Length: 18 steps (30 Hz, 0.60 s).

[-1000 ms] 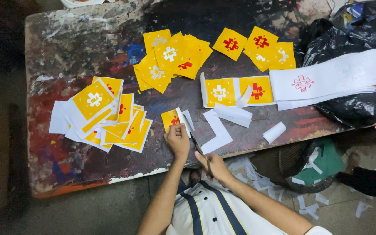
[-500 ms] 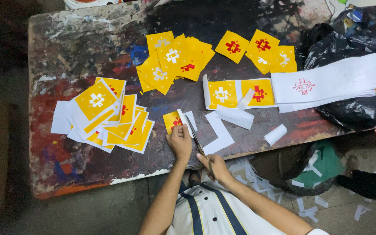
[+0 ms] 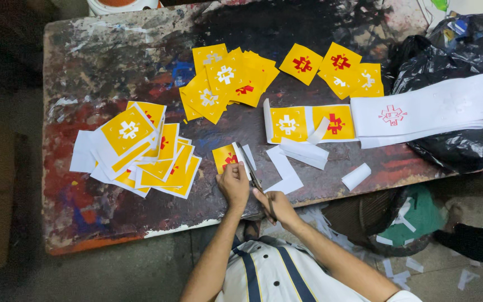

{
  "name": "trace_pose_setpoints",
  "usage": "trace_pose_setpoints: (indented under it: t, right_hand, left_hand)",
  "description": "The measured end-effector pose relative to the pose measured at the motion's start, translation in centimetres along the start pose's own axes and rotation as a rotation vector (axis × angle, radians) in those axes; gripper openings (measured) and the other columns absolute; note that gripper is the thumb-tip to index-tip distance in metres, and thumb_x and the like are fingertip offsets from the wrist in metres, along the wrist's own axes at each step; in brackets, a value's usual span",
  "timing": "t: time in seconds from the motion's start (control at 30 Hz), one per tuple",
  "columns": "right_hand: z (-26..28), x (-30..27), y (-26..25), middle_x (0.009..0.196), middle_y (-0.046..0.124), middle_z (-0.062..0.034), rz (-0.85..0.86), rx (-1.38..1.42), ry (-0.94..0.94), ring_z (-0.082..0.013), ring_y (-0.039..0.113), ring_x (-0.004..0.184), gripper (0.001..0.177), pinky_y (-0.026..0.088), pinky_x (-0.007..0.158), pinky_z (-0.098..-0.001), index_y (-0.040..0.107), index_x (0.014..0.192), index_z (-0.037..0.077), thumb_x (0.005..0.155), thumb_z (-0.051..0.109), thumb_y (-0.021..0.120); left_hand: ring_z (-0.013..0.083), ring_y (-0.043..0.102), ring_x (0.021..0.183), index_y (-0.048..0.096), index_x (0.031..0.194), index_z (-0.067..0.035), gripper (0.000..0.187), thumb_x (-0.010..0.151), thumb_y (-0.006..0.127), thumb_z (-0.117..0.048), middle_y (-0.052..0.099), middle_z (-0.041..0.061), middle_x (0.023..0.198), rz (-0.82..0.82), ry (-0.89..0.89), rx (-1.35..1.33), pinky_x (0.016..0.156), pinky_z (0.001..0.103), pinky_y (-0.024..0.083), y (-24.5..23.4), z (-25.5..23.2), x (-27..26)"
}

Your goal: The person uses scissors to trim the edges of yellow printed paper squares, cutting off the white borders. The finished pieces are stacked on the table while the cut-off scraps fall to the floor.

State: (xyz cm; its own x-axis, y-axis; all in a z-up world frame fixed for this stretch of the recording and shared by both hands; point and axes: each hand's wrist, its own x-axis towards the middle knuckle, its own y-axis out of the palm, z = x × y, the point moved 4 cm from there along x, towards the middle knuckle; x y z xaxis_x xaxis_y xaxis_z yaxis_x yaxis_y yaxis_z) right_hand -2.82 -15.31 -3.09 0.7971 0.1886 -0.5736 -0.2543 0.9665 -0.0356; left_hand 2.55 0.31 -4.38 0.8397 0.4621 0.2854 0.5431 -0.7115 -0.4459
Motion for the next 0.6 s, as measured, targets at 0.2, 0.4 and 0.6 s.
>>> trace_pose_setpoints:
  t: [0.2,0.4,0.6]
  right_hand:
    - [-0.2,0.2,0.3,0.044,0.044,-0.0003,0.022,0.049,0.011,-0.0117,0.04,0.03,0.054,0.03,0.031,-0.0299,0.05,0.061,0.008,0.098,0.044,0.066]
    - [0.9,-0.7,-2.0,0.045,0.048,-0.0006,-0.041,0.124,-0.03,-0.012,0.043,0.032,0.049,0.032,0.031,-0.0292,0.052,0.063,0.007,0.095,0.04,0.068]
    - [3.4,1.2,-6.7,0.051,0.054,-0.0111,-0.314,-0.48,-0.151,-0.0245,0.053,0.045,0.053,0.042,0.045,-0.0396,0.057,0.065,0.0,0.089,0.041,0.08]
  left_hand:
    - [0.0226,0.062,0.059,0.065,0.083,-0.009,0.018,0.095,0.069,-0.022,0.068,0.004,0.065,0.001,-0.026,0.008,0.079,0.039,0.043,0.0,0.0,0.0]
    - [0.0264,0.063,0.072,0.066,0.09,-0.007,0.018,0.099,0.067,-0.022,0.068,0.007,0.075,-0.066,-0.043,-0.06,0.076,0.042,0.046,-0.6,-0.2,0.1]
    - [0.0215,0.073,0.078,0.068,0.098,-0.003,0.02,0.099,0.065,-0.024,0.074,0.008,0.086,0.039,-0.291,-0.213,0.076,0.033,0.054,-0.1,2.2,0.1]
